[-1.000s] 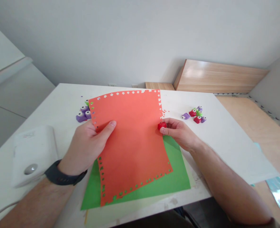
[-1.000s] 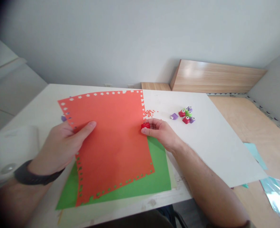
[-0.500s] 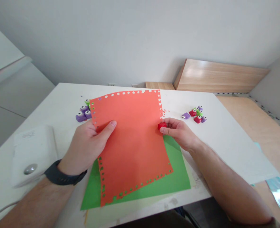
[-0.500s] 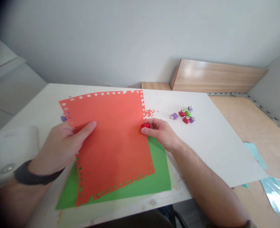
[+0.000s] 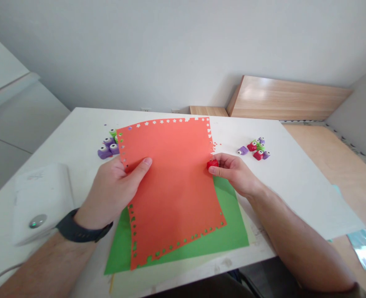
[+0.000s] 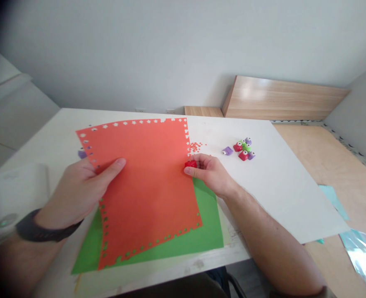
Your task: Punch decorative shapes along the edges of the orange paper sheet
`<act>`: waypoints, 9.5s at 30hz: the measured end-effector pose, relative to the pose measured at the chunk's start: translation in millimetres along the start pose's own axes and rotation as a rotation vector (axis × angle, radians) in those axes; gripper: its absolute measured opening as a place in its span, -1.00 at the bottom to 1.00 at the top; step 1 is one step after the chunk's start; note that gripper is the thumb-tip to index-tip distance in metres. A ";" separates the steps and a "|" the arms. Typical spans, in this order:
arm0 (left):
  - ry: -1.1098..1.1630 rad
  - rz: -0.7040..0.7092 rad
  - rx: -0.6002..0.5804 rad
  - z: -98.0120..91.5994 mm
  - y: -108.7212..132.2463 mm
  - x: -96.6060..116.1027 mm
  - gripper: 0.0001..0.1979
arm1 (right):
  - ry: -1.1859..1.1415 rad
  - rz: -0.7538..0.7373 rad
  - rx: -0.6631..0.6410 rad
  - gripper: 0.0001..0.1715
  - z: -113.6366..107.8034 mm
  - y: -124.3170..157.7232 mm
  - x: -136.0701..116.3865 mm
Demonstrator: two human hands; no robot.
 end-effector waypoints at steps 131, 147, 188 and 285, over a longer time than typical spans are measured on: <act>0.020 0.003 0.000 -0.1 -1.6 -4.5 -0.59 | -0.003 -0.058 0.003 -0.67 -10.1 -3.8 10.7; 0.018 -0.018 0.004 -0.4 -0.5 -4.5 -0.58 | 0.063 -0.060 -0.061 -0.68 -3.2 -0.4 8.2; -0.031 0.009 0.017 -1.7 -2.6 -4.4 -0.60 | 0.027 -0.038 0.020 -0.64 -9.4 -2.1 8.4; -0.049 0.012 0.025 -1.8 -2.4 -1.7 -0.62 | 0.042 -0.036 0.021 -0.64 -10.8 -3.1 10.5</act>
Point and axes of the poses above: each hand's wrist, its own y-axis away from the middle knuckle, its own z-axis out of the palm, x = y × z, the point moved 5 cm from there along -y, towards the middle knuckle, and after that the axes turned 4 degrees about y, right-handed, at the moved point
